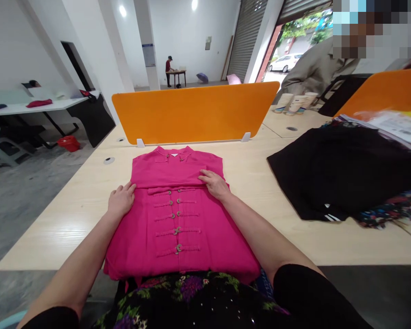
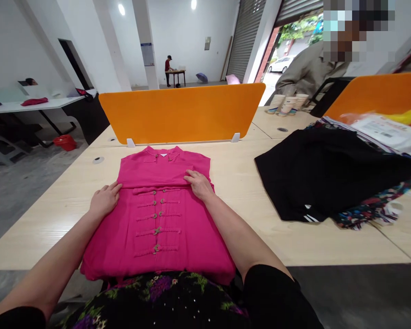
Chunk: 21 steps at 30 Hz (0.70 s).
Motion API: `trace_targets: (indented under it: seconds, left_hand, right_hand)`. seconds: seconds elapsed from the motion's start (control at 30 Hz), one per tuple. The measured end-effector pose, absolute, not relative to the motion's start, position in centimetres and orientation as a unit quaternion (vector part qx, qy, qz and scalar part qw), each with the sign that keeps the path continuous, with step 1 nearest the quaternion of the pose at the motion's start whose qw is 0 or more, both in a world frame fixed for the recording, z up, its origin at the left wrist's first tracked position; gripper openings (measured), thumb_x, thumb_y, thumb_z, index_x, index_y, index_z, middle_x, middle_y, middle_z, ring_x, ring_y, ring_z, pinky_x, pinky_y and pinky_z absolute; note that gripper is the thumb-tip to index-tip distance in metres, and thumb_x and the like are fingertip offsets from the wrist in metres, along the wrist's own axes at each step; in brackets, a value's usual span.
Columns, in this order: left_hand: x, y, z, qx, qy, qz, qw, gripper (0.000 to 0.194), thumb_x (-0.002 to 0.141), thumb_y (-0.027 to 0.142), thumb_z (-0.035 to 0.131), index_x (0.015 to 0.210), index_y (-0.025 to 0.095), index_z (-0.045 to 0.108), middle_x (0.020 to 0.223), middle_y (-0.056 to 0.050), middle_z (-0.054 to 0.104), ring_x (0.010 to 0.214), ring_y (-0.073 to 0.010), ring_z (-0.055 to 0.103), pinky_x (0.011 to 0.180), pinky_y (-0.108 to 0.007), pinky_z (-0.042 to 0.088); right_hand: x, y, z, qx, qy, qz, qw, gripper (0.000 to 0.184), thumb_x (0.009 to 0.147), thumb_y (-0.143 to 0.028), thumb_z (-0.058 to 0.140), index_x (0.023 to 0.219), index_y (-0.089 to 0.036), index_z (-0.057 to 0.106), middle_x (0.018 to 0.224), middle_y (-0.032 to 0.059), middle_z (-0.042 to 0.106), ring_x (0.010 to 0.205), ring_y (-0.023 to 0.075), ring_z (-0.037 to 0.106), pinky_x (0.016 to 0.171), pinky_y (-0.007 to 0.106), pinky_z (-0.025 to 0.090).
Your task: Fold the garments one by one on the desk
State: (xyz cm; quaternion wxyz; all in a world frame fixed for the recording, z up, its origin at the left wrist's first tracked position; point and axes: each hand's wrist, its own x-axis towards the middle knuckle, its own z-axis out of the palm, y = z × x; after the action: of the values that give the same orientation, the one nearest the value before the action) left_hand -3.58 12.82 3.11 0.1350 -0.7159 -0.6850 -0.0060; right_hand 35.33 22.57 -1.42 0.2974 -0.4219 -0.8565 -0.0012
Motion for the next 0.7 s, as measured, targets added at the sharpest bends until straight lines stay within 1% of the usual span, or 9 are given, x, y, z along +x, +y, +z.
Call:
trace_targets:
  seconds: [0.1,0.2,0.3,0.4,0.47,0.53,0.63,0.67,0.7]
  left_hand:
    - [-3.5,13.0,3.1,-0.703,-0.697,0.018,0.138,0.047,0.091,0.021,0.033,0.134,0.021,0.05,0.145,-0.008,0.047,0.116,-0.0295,0.054,0.092,-0.048,0.042]
    - [-3.1,12.8,3.3,-0.697,-0.706,0.01,0.13,0.048,0.092,0.022,0.031,0.137,0.019,0.047,0.147,-0.009,0.044,0.117,-0.0304,0.053,0.091,-0.048,0.043]
    - [-2.5,11.9,3.5,-0.688,-0.712,-0.018,0.141,0.048,0.094,0.029,0.03,0.138,0.016,0.045,0.147,-0.014,0.043,0.116,-0.0335,0.053,0.091,-0.051,0.043]
    - [-2.2,9.5,3.4,-0.721,-0.675,-0.066,0.144,0.051,0.093,0.037,0.035,0.137,0.011,0.043,0.145,-0.018,0.042,0.122,-0.0339,0.048,0.099,-0.05,0.04]
    - [-2.4,6.5,3.0,-0.747,-0.643,-0.119,0.121,0.052,0.092,0.039,0.038,0.135,0.01,0.043,0.141,-0.019,0.045,0.126,-0.0313,0.045,0.104,-0.046,0.039]
    - [-2.7,2.4,2.3,-0.734,-0.642,-0.193,0.11,0.049,0.092,0.042,0.039,0.129,0.012,0.046,0.131,-0.019,0.052,0.123,-0.0292,0.047,0.104,-0.043,0.04]
    - [-2.8,-4.6,0.6,-0.633,-0.699,-0.311,0.12,0.038,0.088,0.049,0.046,0.109,0.019,0.054,0.103,-0.013,0.059,0.104,-0.0285,0.057,0.095,-0.044,0.047]
    - [-2.7,-6.8,-0.2,-0.588,-0.724,-0.342,0.117,0.035,0.085,0.053,0.05,0.102,0.022,0.054,0.095,-0.01,0.058,0.098,-0.0288,0.058,0.092,-0.046,0.048]
    - [-2.5,-8.8,-1.1,-0.536,-0.751,-0.371,0.105,0.034,0.082,0.055,0.053,0.095,0.023,0.054,0.089,-0.008,0.057,0.094,-0.0292,0.059,0.091,-0.048,0.048]
  right_hand:
    - [35.6,22.6,-1.4,-0.448,-0.849,-0.013,0.279,0.046,0.087,-0.003,0.039,0.117,-0.023,0.067,0.132,0.007,0.059,0.126,0.0238,0.048,0.106,0.045,0.038]
    - [35.6,22.5,-1.5,-0.46,-0.857,0.006,0.233,0.049,0.086,-0.002,0.038,0.121,-0.024,0.065,0.134,0.0066,0.058,0.126,0.0245,0.049,0.107,0.049,0.036]
    - [35.5,22.4,-1.1,-0.462,-0.863,0.031,0.203,0.054,0.083,0.001,0.038,0.126,-0.023,0.061,0.138,0.007,0.054,0.129,0.0236,0.047,0.109,0.049,0.035]
    - [35.9,21.9,-0.3,-0.475,-0.853,0.07,0.204,0.052,0.082,-0.001,0.039,0.123,-0.02,0.064,0.138,0.0085,0.055,0.127,0.0236,0.049,0.109,0.047,0.036]
    - [37.0,20.5,0.5,-0.471,-0.843,0.105,0.238,0.045,0.082,-0.005,0.042,0.115,-0.019,0.068,0.129,0.0082,0.061,0.12,0.022,0.056,0.106,0.041,0.041]
    - [39.0,17.6,1.5,-0.459,-0.821,0.131,0.314,0.035,0.083,-0.012,0.046,0.106,-0.021,0.071,0.117,0.006,0.067,0.112,0.0203,0.06,0.101,0.036,0.045]
    - [43.0,10.7,3.2,-0.483,-0.74,0.156,0.441,0.024,0.086,-0.031,0.052,0.096,-0.022,0.072,0.102,0.0054,0.071,0.099,0.0216,0.064,0.091,0.035,0.05]
    - [44.4,8.0,3.6,-0.513,-0.703,0.167,0.464,0.024,0.086,-0.038,0.055,0.089,-0.021,0.072,0.094,0.0055,0.071,0.092,0.022,0.065,0.087,0.035,0.052]
    - [45.8,5.2,3.9,-0.548,-0.667,0.191,0.467,0.027,0.085,-0.043,0.056,0.082,-0.021,0.071,0.086,0.005,0.071,0.086,0.0219,0.065,0.084,0.035,0.052]
